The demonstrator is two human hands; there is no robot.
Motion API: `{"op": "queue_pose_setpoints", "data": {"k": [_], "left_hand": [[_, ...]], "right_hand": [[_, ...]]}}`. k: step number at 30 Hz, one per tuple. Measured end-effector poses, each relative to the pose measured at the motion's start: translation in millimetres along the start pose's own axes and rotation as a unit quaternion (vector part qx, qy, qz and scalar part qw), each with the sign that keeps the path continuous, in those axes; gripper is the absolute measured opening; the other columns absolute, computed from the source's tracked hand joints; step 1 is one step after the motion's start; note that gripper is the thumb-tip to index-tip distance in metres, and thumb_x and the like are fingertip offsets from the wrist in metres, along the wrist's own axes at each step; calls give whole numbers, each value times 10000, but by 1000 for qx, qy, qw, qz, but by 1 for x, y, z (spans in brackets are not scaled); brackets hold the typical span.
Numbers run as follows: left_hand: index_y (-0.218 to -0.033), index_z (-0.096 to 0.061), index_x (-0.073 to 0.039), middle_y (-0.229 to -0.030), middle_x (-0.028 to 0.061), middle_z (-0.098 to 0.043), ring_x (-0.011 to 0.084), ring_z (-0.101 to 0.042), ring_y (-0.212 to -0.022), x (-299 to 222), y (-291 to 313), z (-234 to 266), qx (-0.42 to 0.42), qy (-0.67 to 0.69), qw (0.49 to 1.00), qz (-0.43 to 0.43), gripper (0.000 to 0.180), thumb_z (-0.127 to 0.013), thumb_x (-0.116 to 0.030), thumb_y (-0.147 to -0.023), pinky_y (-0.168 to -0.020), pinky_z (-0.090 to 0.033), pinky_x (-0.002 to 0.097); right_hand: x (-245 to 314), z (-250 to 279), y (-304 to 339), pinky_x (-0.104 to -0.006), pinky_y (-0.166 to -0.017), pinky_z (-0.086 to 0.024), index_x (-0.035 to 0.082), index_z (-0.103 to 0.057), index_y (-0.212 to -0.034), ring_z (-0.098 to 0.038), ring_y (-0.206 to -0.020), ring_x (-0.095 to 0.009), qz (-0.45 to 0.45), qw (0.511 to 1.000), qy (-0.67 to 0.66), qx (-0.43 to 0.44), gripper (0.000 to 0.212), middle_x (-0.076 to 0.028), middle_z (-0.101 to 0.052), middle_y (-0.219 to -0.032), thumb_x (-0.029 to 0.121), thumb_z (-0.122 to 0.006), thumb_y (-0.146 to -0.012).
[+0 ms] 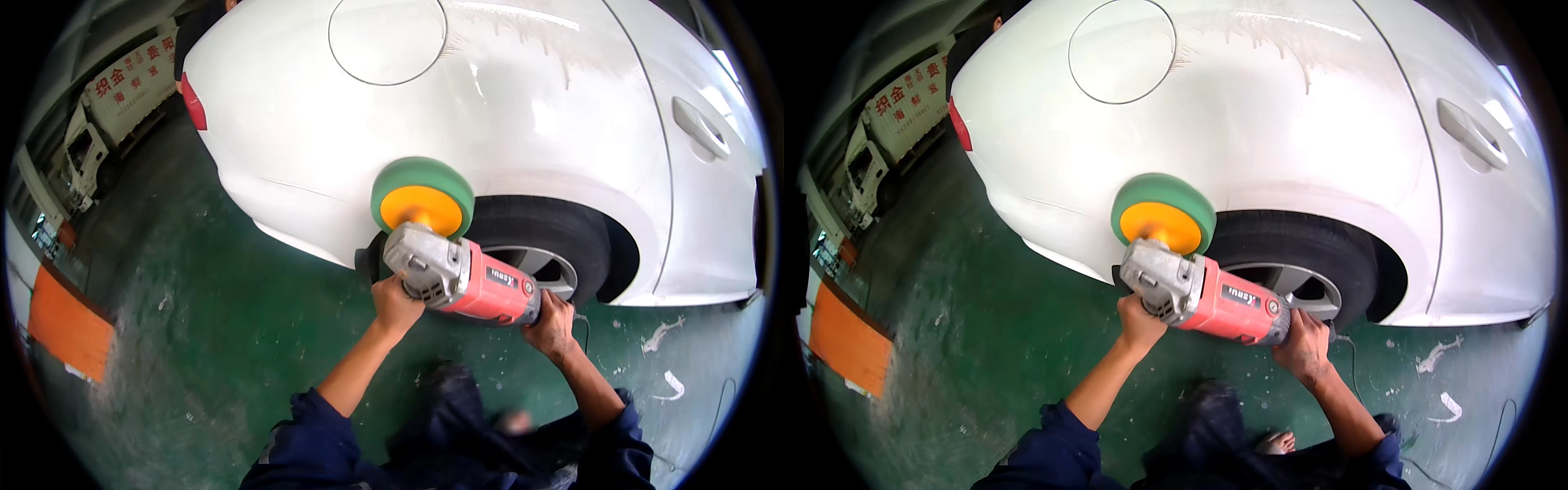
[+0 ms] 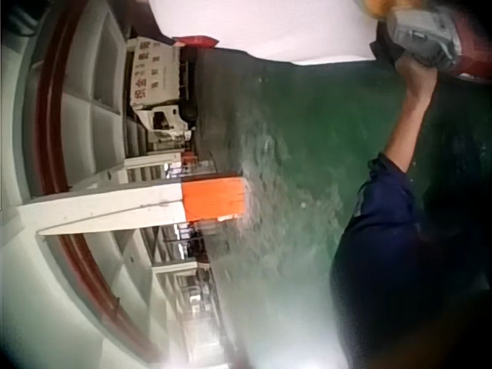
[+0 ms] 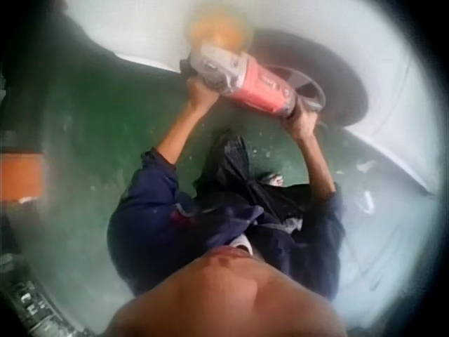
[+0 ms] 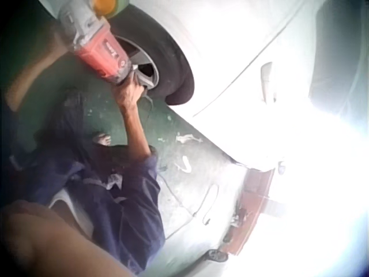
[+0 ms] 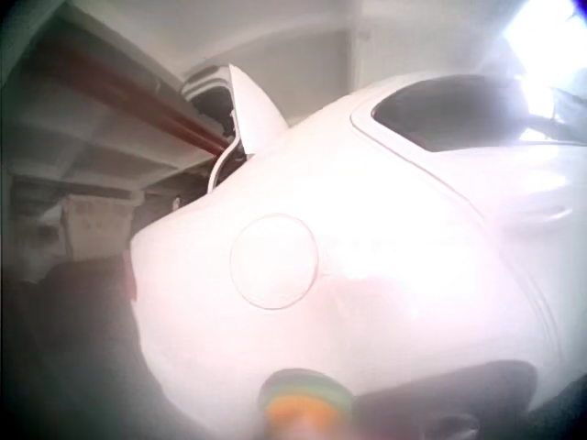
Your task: The person uses a rotary polisher with a green and yellow pad to buff the side panels of a white car. They periodically spray a liquid from a bottle onto the surface before continuing to polish the rear door and quarter panel.
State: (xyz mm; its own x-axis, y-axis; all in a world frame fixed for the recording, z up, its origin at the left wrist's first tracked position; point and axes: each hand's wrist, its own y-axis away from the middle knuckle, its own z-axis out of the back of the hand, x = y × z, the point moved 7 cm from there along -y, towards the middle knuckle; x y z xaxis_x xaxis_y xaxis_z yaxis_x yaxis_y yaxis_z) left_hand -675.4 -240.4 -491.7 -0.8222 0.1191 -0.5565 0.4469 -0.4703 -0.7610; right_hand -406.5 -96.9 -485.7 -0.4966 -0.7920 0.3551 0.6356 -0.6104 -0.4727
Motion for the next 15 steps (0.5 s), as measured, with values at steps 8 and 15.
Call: {"op": "queue_pose_setpoints", "data": {"k": [8, 15], "left_hand": [[-1015, -704, -55, -995, 170, -723, 382, -703, -945, 12, 4, 9, 116, 85, 989, 39, 412, -811, -97, -620, -828, -561, 433], [-1238, -507, -119, -1157, 62, -606, 210, -625, -1069, 128, 64, 67, 195, 62, 973, 111, 519, -817, -242, -839, -946, -505, 409]], "right_hand": [[1, -26, -8, -458, -632, -514, 21, -592, -876, -625, -686, -370, 60, 997, -51, 12, 386, -136, -617, -762, 138, -815, -584], [60, -132, -10, -458, -676, -512, 35, -533, -833, -618, -700, -360, 72, 993, -58, 76, 404, -141, -584, -748, 169, -762, -528]]}}
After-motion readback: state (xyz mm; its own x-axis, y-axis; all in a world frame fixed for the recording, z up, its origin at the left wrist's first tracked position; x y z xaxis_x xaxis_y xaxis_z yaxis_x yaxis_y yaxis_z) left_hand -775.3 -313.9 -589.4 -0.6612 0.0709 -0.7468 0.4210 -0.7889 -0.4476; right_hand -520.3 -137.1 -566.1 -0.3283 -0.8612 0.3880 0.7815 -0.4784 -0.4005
